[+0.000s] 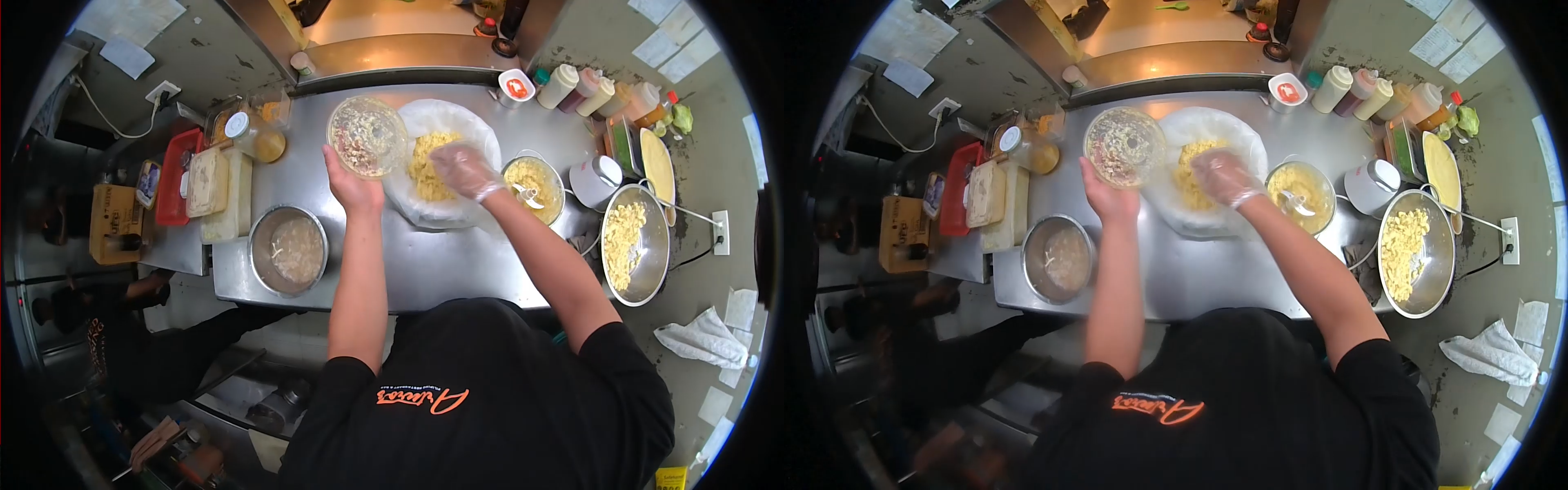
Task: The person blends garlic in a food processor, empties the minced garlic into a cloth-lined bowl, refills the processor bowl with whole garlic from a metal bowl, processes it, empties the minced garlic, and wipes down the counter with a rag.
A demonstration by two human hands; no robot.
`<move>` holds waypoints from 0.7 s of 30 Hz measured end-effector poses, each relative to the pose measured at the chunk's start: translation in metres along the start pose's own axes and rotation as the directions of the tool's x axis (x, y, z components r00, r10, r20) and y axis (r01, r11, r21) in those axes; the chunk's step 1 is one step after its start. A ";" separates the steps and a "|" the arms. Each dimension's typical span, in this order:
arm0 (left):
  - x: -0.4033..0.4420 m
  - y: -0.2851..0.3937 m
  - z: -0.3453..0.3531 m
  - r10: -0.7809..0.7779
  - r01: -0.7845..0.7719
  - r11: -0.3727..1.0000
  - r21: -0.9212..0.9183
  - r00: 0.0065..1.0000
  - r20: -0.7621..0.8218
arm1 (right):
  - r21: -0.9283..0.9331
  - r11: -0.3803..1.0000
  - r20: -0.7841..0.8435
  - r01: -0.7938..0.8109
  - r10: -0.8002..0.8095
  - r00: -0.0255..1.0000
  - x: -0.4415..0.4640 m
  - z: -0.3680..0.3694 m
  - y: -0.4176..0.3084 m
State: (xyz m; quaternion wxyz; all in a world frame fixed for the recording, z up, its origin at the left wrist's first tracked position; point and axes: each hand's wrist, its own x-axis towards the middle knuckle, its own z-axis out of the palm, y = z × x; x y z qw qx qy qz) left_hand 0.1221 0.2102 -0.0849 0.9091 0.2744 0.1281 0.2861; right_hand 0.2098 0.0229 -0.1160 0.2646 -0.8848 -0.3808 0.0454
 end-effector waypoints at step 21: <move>-0.033 0.015 0.011 0.048 -0.047 0.999 0.018 0.994 -0.097 | 0.274 0.912 -0.093 -0.304 0.340 0.936 0.013 0.031 0.003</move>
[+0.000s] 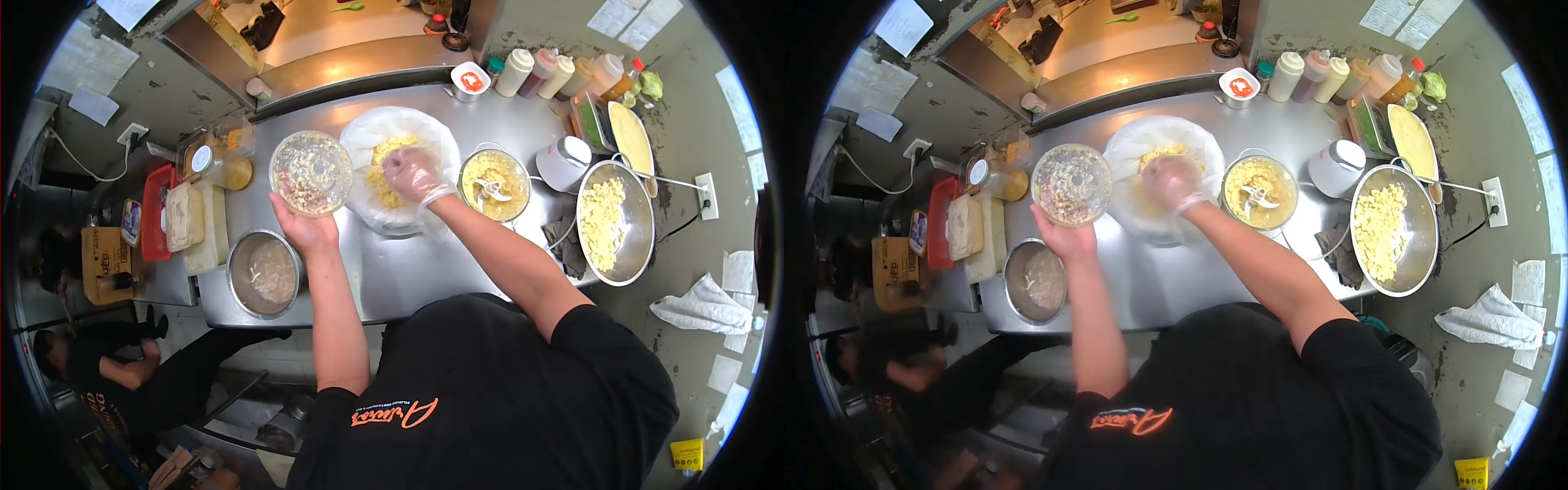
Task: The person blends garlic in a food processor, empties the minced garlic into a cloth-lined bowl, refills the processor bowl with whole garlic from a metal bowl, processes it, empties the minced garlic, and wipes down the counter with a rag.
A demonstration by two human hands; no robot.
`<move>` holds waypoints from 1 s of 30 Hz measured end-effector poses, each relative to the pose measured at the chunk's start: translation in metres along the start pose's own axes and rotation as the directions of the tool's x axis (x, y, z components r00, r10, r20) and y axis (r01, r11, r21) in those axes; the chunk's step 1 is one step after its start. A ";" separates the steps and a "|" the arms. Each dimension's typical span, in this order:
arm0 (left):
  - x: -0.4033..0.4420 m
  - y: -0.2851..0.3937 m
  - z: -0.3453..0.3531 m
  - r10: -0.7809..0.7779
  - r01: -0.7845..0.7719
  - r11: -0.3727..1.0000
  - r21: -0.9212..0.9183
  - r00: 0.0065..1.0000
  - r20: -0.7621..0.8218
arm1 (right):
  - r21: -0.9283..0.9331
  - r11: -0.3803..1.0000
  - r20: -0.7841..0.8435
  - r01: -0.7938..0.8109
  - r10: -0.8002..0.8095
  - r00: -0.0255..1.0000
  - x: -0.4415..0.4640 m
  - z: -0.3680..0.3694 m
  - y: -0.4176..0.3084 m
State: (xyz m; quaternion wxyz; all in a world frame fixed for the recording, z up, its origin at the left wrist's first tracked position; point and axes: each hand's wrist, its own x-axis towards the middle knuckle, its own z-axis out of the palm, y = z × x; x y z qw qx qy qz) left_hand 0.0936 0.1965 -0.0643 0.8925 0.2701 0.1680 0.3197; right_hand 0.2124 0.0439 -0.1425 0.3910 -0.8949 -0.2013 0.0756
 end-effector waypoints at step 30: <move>0.004 -0.015 -0.033 0.015 -0.013 0.988 -0.156 1.000 0.011 | -0.314 0.866 0.203 0.389 -0.338 0.919 0.000 0.005 -0.025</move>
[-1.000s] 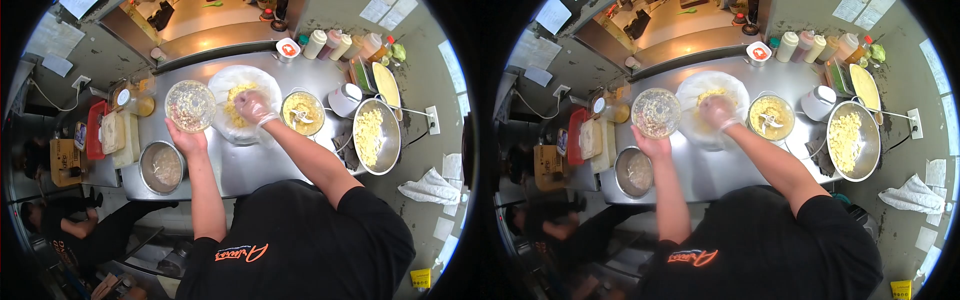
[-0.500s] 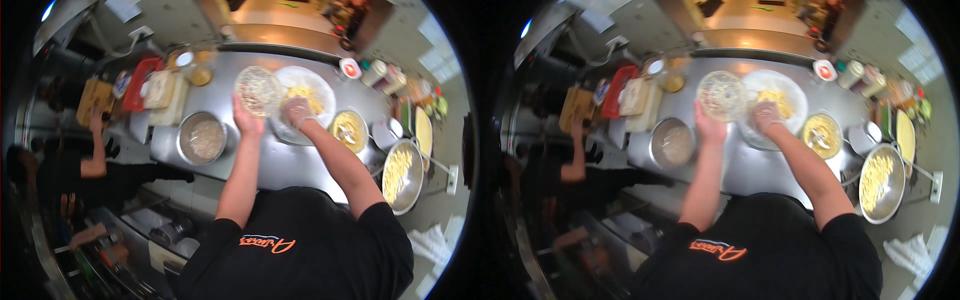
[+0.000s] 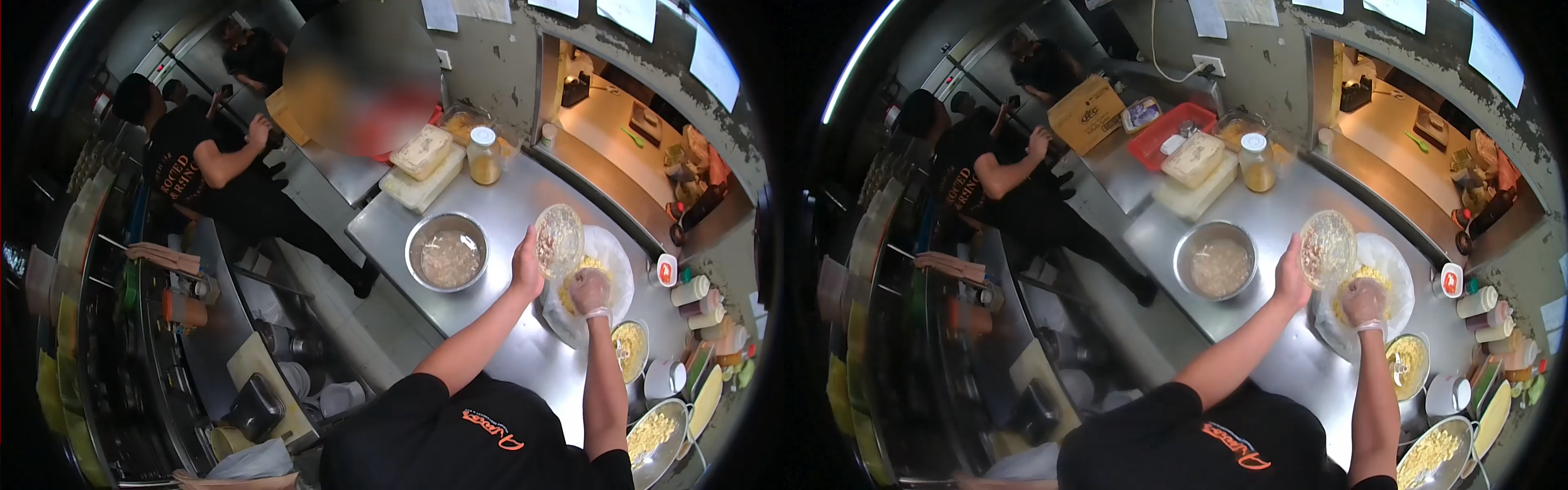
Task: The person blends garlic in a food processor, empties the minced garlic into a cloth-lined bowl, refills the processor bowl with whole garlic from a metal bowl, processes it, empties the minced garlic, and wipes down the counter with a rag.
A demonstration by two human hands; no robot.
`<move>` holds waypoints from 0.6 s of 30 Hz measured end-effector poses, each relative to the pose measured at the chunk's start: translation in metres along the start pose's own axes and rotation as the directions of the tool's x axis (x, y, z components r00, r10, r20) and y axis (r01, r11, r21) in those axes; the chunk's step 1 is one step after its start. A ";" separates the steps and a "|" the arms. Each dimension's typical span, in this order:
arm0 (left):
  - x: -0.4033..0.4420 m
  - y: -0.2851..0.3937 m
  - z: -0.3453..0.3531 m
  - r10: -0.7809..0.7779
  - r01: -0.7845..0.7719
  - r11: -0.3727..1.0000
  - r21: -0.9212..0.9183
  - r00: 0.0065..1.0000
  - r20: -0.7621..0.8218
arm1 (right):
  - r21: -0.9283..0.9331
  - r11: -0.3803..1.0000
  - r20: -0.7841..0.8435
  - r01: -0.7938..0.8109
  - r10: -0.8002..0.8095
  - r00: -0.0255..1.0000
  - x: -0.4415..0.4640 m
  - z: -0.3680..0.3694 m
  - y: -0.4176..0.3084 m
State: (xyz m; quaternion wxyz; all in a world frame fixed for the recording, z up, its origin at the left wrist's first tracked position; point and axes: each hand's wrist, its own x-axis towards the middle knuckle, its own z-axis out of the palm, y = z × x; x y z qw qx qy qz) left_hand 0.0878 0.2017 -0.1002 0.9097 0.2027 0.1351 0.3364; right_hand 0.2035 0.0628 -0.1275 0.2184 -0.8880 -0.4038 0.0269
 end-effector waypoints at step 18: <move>-0.007 -0.021 0.052 -0.237 0.241 0.965 0.101 0.970 -0.048 | 0.583 0.676 -0.615 -0.452 0.730 0.298 -0.309 -0.311 0.086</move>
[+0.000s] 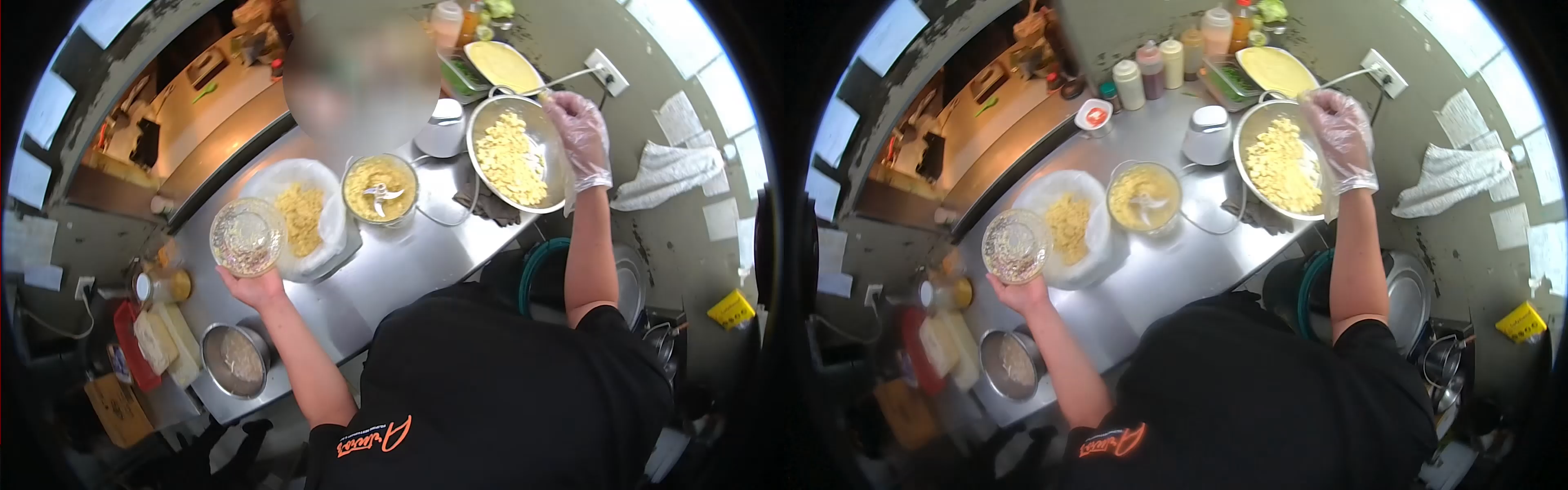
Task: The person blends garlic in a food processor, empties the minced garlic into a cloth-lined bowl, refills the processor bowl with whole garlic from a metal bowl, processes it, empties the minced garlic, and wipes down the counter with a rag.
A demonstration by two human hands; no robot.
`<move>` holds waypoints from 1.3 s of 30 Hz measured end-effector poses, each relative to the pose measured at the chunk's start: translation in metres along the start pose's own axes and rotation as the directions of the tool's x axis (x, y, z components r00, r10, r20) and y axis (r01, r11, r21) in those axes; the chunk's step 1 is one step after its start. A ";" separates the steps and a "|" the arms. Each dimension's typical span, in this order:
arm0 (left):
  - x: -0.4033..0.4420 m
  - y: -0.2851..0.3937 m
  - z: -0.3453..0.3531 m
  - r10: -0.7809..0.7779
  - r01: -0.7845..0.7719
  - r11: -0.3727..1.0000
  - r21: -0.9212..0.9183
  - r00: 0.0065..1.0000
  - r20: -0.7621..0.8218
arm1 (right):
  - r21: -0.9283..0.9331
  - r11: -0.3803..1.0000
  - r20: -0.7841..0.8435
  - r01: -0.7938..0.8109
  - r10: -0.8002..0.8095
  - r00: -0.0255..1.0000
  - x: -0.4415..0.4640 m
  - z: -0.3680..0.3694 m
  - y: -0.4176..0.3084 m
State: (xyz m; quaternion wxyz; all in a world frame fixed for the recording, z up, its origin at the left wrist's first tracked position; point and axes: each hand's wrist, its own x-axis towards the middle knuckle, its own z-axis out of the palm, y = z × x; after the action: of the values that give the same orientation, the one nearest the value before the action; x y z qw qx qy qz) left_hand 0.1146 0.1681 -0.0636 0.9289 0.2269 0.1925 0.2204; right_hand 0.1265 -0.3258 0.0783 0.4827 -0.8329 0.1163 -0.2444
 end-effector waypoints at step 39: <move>0.051 -0.057 0.023 0.021 -0.028 0.925 0.380 1.000 0.021 | 0.388 0.768 0.719 0.510 -0.599 0.354 -0.112 0.372 -0.048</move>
State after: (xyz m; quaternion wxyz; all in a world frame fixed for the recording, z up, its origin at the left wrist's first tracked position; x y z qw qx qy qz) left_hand 0.1858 0.1403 -0.0866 0.8661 0.4066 0.2212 0.1886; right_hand 0.2225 0.0247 -0.0680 0.4076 -0.8117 -0.4181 0.0118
